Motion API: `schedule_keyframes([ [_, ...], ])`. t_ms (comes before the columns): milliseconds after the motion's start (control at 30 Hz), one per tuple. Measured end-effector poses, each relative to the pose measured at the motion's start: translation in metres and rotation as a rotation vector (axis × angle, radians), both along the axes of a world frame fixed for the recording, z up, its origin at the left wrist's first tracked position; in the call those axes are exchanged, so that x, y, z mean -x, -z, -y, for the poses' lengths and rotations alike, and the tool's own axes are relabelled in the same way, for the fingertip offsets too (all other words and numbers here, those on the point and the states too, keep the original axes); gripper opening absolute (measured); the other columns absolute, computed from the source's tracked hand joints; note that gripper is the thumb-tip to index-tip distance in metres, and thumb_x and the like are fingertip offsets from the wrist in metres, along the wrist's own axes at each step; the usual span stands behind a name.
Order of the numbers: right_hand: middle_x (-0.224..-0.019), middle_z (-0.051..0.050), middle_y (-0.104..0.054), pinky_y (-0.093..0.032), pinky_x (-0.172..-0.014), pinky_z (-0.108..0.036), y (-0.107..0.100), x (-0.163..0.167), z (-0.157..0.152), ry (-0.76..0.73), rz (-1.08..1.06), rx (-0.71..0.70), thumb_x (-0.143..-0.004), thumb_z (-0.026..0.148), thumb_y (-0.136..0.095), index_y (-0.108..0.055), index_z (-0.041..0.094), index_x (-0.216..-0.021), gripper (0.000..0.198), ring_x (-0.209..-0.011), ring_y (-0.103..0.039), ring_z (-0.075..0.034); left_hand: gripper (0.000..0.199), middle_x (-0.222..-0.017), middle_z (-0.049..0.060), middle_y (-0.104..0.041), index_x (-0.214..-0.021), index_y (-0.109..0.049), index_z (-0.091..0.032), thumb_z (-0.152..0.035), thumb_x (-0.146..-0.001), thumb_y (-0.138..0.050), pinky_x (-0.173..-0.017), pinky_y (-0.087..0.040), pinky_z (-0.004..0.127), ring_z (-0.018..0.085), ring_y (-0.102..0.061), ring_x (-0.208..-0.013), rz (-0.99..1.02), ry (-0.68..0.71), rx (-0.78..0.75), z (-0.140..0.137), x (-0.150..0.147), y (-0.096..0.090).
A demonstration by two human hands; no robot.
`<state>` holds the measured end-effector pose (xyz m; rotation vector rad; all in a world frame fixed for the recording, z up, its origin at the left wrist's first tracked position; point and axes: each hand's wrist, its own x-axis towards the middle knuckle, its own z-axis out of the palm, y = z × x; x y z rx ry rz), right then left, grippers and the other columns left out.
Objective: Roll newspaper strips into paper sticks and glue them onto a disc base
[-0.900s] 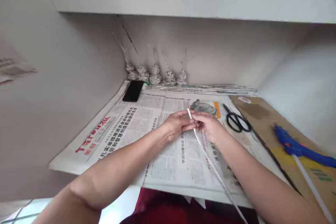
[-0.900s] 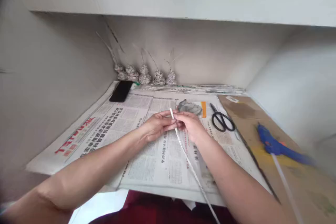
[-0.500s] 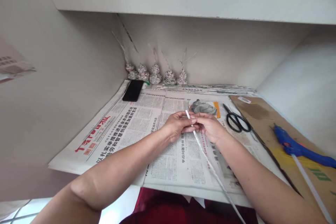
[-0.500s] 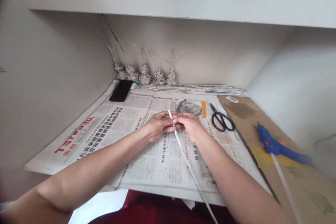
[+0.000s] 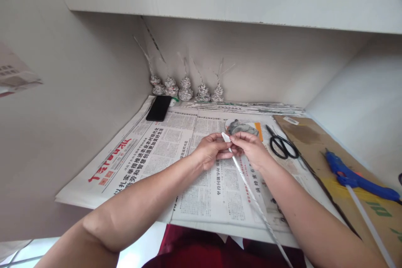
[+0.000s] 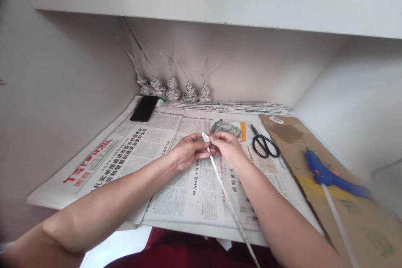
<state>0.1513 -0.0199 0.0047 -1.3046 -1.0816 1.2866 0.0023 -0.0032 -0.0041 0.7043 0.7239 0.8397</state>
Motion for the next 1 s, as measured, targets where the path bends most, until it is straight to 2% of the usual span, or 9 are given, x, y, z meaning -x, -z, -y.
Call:
schedule_keyframes([
  [167, -0.054, 0.004, -0.056, -0.043, -0.051, -0.026, 0.003, 0.003, -0.001, 0.013, 0.081, -0.087, -0.067, 0.043, -0.073, -0.059, 0.021, -0.07, 0.026, -0.049, -0.052, -0.012, 0.03, -0.083, 0.011, -0.068, -0.101, -0.057, -0.009, -0.002, -0.074, -0.066, -0.068, -0.06, 0.028, 0.019, -0.071, -0.072, 0.03, -0.001, 0.012, -0.002, 0.0, 0.002],
  [267, -0.062, 0.001, -0.061, -0.046, -0.057, -0.028, 0.005, -0.002, -0.004, 0.03, 0.251, -0.21, -0.073, 0.046, -0.067, -0.061, 0.021, -0.074, 0.026, -0.057, -0.057, -0.015, 0.027, -0.083, 0.01, -0.068, -0.098, -0.057, -0.009, 0.001, -0.074, -0.063, -0.064, -0.059, 0.026, 0.019, -0.071, -0.07, 0.013, -0.001, 0.025, -0.002, 0.0, 0.0],
  [367, -0.077, -0.004, -0.068, -0.047, -0.066, -0.03, 0.006, -0.017, -0.01, 0.178, 0.508, -0.369, -0.078, 0.048, -0.061, -0.064, 0.02, -0.08, 0.029, -0.069, -0.061, -0.018, 0.025, -0.083, 0.009, -0.067, -0.096, -0.057, -0.009, 0.002, -0.074, -0.061, -0.06, -0.059, 0.024, 0.019, -0.071, -0.069, -0.006, -0.002, 0.043, -0.002, 0.0, -0.004],
  [467, -0.084, -0.006, -0.07, -0.047, -0.069, -0.031, 0.006, -0.037, -0.018, 0.35, 0.631, -0.432, -0.081, 0.047, -0.056, -0.066, 0.019, -0.083, 0.03, -0.069, -0.062, -0.019, 0.026, -0.085, 0.009, -0.067, -0.095, -0.057, -0.01, 0.002, -0.073, -0.062, -0.058, -0.059, 0.023, 0.019, -0.071, -0.069, -0.018, -0.009, 0.054, -0.002, 0.0, -0.007],
  [600, -0.09, -0.009, -0.071, -0.047, -0.068, -0.032, 0.007, -0.056, -0.026, 0.426, 0.639, -0.391, -0.084, 0.041, -0.049, -0.066, 0.017, -0.086, 0.03, -0.064, -0.06, -0.018, 0.026, -0.085, 0.009, -0.067, -0.096, -0.056, -0.01, 0.002, -0.073, -0.062, -0.057, -0.058, 0.022, 0.019, -0.071, -0.07, -0.027, -0.015, 0.057, -0.001, 0.001, -0.009],
  [767, -0.093, -0.007, -0.071, -0.048, -0.069, -0.032, 0.0, -0.059, -0.014, 0.333, 0.683, -0.361, -0.085, 0.036, -0.046, -0.067, 0.019, -0.093, 0.028, -0.069, -0.062, -0.018, 0.027, -0.084, 0.009, -0.067, -0.096, -0.056, -0.01, 0.002, -0.073, -0.063, -0.06, -0.059, 0.023, 0.02, -0.071, -0.071, -0.028, -0.008, 0.05, -0.002, 0.002, -0.009],
  [833, -0.097, -0.006, -0.071, -0.047, -0.073, -0.032, -0.009, -0.063, 0.002, 0.291, 0.821, -0.358, -0.085, 0.033, -0.047, -0.067, 0.021, -0.098, 0.026, -0.077, -0.063, -0.019, 0.027, -0.081, 0.008, -0.067, -0.095, -0.055, -0.01, 0.003, -0.073, -0.062, -0.062, -0.06, 0.025, 0.02, -0.071, -0.072, -0.027, -0.009, 0.055, -0.003, 0.003, -0.008],
  [900, -0.103, -0.006, -0.07, -0.046, -0.075, -0.033, -0.021, -0.077, 0.023, 0.293, 1.07, -0.321, -0.084, 0.03, -0.048, -0.066, 0.024, -0.103, 0.027, -0.084, -0.063, -0.021, 0.027, -0.081, 0.008, -0.066, -0.095, -0.055, -0.011, 0.003, -0.073, -0.062, -0.064, -0.06, 0.026, 0.021, -0.071, -0.073, -0.02, -0.012, 0.06, -0.004, 0.003, -0.007],
  [1000, -0.105, -0.01, -0.07, -0.046, -0.073, -0.037, -0.033, -0.121, 0.063, 0.306, 1.418, -0.152, -0.081, 0.026, -0.047, -0.065, 0.023, -0.111, 0.034, -0.083, -0.064, -0.026, 0.025, -0.082, 0.008, -0.066, -0.094, -0.055, -0.01, 0.003, -0.074, -0.061, -0.066, -0.061, 0.027, 0.022, -0.071, -0.074, -0.001, -0.011, 0.053, -0.004, 0.003, -0.006],
])
